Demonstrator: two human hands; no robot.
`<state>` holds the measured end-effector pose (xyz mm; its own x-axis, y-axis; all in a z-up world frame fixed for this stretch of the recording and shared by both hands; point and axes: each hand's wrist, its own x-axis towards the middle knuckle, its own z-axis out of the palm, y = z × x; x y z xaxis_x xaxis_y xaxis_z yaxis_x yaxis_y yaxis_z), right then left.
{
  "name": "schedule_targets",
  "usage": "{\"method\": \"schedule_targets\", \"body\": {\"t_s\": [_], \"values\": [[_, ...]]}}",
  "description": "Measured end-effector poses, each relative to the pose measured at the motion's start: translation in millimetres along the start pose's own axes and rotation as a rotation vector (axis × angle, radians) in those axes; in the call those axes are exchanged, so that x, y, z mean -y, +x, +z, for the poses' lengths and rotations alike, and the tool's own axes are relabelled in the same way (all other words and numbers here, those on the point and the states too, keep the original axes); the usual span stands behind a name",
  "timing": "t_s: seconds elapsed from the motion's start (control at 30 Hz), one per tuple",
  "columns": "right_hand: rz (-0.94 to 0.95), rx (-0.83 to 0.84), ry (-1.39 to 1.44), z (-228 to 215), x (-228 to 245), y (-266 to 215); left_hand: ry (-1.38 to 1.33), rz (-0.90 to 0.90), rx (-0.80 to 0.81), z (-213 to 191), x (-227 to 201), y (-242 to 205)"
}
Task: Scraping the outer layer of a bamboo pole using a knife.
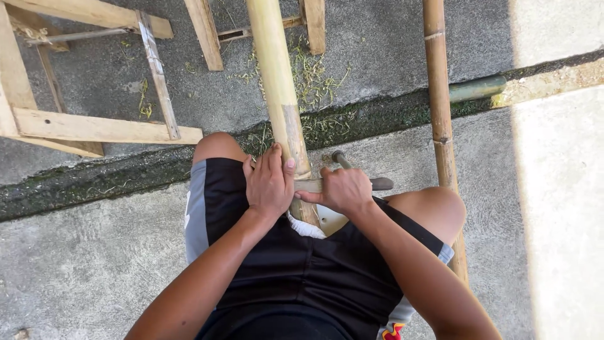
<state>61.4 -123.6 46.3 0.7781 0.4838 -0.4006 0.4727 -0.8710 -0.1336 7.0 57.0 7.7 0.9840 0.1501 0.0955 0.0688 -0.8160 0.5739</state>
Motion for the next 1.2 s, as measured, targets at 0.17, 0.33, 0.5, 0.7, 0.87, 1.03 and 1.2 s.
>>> {"method": "schedule_targets", "body": {"t_s": [0.17, 0.33, 0.5, 0.7, 0.87, 1.03, 1.2], "values": [[-0.005, -0.024, 0.004, -3, -2, 0, 0.026, -0.003, 0.012, 5, 2, 2], [-0.004, -0.033, 0.022, -3, -6, 1, 0.04, -0.029, 0.02, 5, -4, 5], [0.003, 0.004, 0.036, -5, -7, 2, 0.081, -0.006, 0.002, 7, -3, 8], [0.024, 0.012, 0.063, -7, -8, 3, 0.09, -0.01, 0.012, 2, -7, 11], [0.021, 0.03, 0.074, -8, -10, 2, 0.133, 0.004, -0.006, 4, -8, 12], [0.003, 0.041, 0.078, -9, -10, 4, 0.153, 0.005, -0.012, 2, -12, 16], [-0.019, 0.074, 0.088, -1, -13, 10, 0.171, 0.029, -0.054, 2, -14, 18]]}}
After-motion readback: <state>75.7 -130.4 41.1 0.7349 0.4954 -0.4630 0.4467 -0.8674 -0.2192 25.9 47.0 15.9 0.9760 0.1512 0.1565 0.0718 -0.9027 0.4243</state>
